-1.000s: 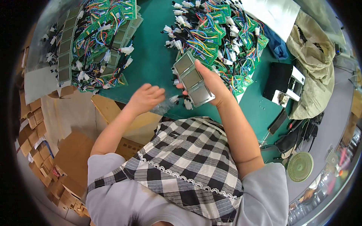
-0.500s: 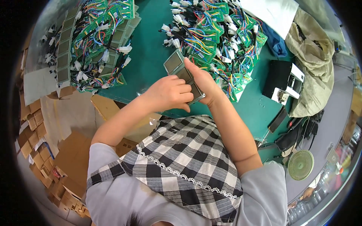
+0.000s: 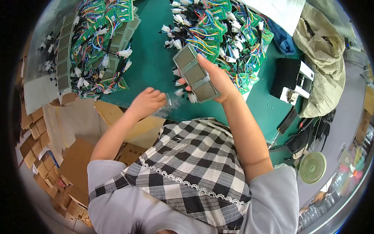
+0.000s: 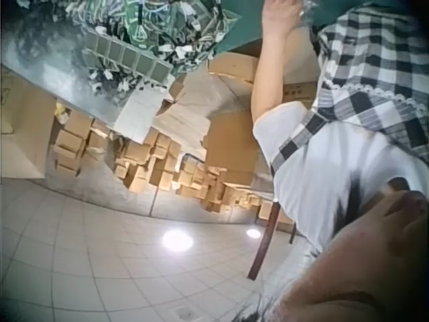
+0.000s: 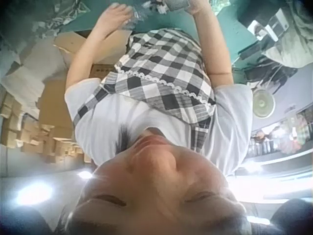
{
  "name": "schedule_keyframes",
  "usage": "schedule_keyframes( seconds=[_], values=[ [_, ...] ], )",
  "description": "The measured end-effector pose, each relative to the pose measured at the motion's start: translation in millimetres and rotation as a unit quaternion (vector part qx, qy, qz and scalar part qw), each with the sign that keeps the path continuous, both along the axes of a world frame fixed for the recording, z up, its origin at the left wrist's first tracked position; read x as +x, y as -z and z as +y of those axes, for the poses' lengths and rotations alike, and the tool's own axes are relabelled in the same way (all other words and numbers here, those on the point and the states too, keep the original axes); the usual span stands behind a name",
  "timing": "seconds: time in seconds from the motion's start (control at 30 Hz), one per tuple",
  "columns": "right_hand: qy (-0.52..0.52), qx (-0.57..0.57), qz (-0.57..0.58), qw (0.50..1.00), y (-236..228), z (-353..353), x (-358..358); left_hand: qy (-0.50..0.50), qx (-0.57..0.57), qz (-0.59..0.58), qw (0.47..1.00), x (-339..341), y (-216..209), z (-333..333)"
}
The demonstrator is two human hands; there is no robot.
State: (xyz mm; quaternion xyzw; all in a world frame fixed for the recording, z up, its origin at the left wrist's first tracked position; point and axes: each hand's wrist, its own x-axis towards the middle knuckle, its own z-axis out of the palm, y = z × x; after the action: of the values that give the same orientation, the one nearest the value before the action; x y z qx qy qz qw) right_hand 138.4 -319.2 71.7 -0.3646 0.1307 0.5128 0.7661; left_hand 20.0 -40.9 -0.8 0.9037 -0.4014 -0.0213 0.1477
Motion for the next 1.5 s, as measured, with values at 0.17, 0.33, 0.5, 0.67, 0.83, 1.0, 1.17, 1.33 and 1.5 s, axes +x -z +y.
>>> schedule_keyframes(
  seconds=[0.17, 0.33, 0.5, 0.67, 0.83, 1.0, 1.17, 1.33, 1.5],
  values=[
    [-0.048, 0.045, -0.287, 0.956, -23, 0, -7, 0.029, 0.035, 0.13, 0.991, 7, -8, -9],
    [-0.14, 0.076, -0.602, 0.783, -62, 4, -2, -0.071, -0.301, 0.811, 0.497, 37, -51, -32],
    [-0.278, -0.084, -0.747, 0.598, -92, 2, -8, -0.02, -0.492, 0.804, 0.333, 53, -71, -38],
    [0.035, -0.485, -0.633, 0.602, -48, -41, -15, -0.084, -0.347, 0.741, 0.569, 73, -84, -59],
    [-0.034, -0.477, -0.47, 0.742, -51, -41, 6, -0.186, -0.32, 0.661, 0.653, 91, -89, -96],
    [-0.06, -0.604, -0.535, 0.588, -16, -64, 75, -0.239, -0.335, 0.685, 0.601, 112, -88, -136],
    [-0.014, -0.641, -0.679, 0.359, 19, -88, 103, -0.225, -0.322, 0.664, 0.636, 117, -95, -146],
    [-0.125, -0.404, -0.426, 0.799, -28, -63, 59, -0.3, -0.411, 0.601, 0.616, 126, -62, -142],
    [-0.083, -0.575, -0.591, 0.56, -11, -60, 54, -0.328, -0.43, 0.552, 0.635, 138, -38, -184]
  ],
)
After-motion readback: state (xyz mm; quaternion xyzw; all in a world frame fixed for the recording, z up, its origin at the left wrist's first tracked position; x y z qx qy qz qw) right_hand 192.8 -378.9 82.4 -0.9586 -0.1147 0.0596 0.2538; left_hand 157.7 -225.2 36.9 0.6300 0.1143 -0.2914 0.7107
